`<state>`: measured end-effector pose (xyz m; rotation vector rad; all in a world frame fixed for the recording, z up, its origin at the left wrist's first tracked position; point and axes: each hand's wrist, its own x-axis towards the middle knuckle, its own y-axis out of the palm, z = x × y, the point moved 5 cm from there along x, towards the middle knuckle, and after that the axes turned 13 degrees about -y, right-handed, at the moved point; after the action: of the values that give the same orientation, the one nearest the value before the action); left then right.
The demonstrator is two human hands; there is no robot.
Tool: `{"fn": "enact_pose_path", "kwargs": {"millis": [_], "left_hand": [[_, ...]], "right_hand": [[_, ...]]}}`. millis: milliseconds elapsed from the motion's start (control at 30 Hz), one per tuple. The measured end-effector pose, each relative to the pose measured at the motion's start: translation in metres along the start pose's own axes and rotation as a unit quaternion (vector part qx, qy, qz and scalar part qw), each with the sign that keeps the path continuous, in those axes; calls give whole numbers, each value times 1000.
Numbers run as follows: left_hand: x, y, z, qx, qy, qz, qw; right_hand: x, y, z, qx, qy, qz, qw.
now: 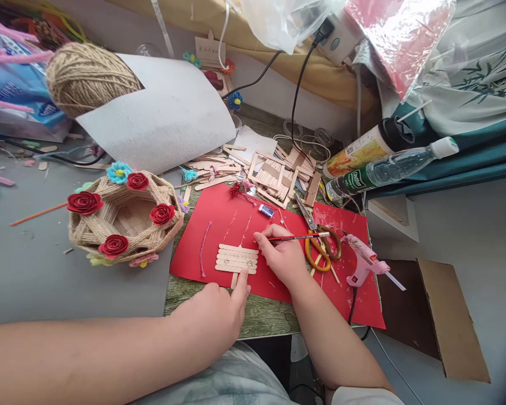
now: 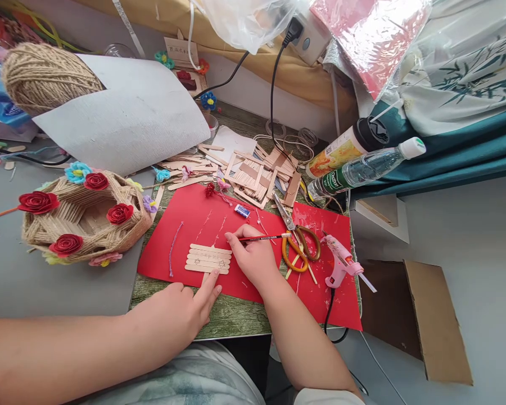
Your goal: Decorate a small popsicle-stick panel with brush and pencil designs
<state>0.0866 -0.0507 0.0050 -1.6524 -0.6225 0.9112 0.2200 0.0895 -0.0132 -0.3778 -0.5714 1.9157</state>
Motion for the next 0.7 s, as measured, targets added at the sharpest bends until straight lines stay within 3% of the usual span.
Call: {"fn": "enact_pose_path", "kwargs": {"millis": [200,300,433,700], "left_hand": [[0,-1,-2,24,9,22,999],[1,0,-2,63,18,50,997],[0,-1,0,58,13,44,997],[2,0,0,73,12,33,997]], "right_hand": [[-1,1,-7,27,20,-6,999],[-3,1,-16,95,47,-43,993],[-4,0,-19,182,66,-70,979],[0,0,-8,109,34,-30,993]]}}
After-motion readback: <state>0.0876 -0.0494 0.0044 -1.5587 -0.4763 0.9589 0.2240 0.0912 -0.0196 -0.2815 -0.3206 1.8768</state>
